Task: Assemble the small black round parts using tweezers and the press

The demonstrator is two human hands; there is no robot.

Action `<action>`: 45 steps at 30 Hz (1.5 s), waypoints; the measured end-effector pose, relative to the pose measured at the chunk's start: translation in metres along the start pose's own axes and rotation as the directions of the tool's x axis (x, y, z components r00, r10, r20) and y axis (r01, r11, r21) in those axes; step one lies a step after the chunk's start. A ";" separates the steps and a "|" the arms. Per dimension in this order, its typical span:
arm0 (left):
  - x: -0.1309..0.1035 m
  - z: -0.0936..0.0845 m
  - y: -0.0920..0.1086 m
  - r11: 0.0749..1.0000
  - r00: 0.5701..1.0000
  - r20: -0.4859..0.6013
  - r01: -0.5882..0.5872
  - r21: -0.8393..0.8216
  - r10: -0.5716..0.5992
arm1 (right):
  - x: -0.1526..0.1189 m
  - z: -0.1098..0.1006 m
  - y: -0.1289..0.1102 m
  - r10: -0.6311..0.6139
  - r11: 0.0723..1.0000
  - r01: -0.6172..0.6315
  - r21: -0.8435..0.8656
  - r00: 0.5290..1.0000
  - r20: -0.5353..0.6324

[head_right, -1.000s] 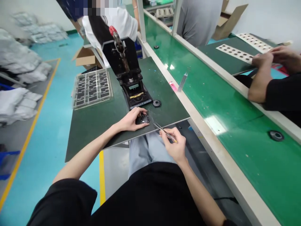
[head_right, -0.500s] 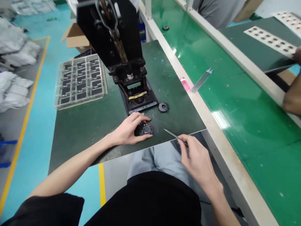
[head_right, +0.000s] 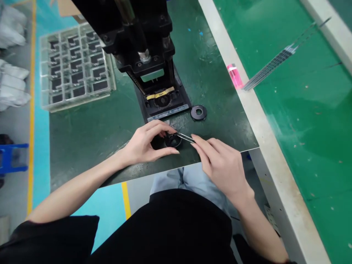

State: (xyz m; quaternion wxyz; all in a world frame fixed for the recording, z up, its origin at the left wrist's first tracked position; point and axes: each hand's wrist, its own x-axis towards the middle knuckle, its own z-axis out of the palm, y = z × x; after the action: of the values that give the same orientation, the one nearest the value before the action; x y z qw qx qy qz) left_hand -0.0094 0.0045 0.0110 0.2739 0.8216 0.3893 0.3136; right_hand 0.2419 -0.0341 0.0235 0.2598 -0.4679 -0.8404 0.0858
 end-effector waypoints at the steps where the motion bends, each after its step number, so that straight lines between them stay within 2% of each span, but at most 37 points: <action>1: 0.000 0.000 0.000 1.000 1.000 -0.008 0.007 0.001 -0.007 | 0.001 0.000 0.001 -0.025 0.999 0.026 -0.044 1.000 0.008; 11: 0.000 0.002 -0.001 0.995 0.995 -0.011 0.096 -0.033 -0.096 | 0.020 -0.011 -0.005 -0.127 0.968 0.138 -0.211 0.990 0.063; 20: -0.001 0.006 -0.006 0.997 0.998 0.062 -0.009 0.073 0.005 | 0.022 -0.010 -0.007 -0.057 0.969 0.094 -0.228 0.985 0.165; 27: 0.000 0.004 -0.014 0.981 0.975 0.188 -0.142 0.131 0.116 | 0.023 -0.009 -0.001 -0.048 0.972 0.091 -0.215 0.979 0.196; 36: 0.001 0.004 -0.007 0.999 0.994 0.099 0.029 0.045 -0.034 | 0.012 -0.007 -0.012 0.022 0.981 0.001 -0.196 0.993 0.120; 45: 0.005 -0.013 -0.008 0.997 0.982 0.171 0.079 -0.019 -0.075 | 0.009 0.011 -0.012 -0.011 0.972 0.030 -0.232 0.997 0.081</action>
State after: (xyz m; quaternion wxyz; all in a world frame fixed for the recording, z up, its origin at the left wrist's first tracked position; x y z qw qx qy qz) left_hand -0.0200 0.0160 0.0156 0.3287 0.8261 0.3920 0.2365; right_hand 0.2231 -0.0322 0.0225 0.1707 -0.4826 -0.8590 0.0024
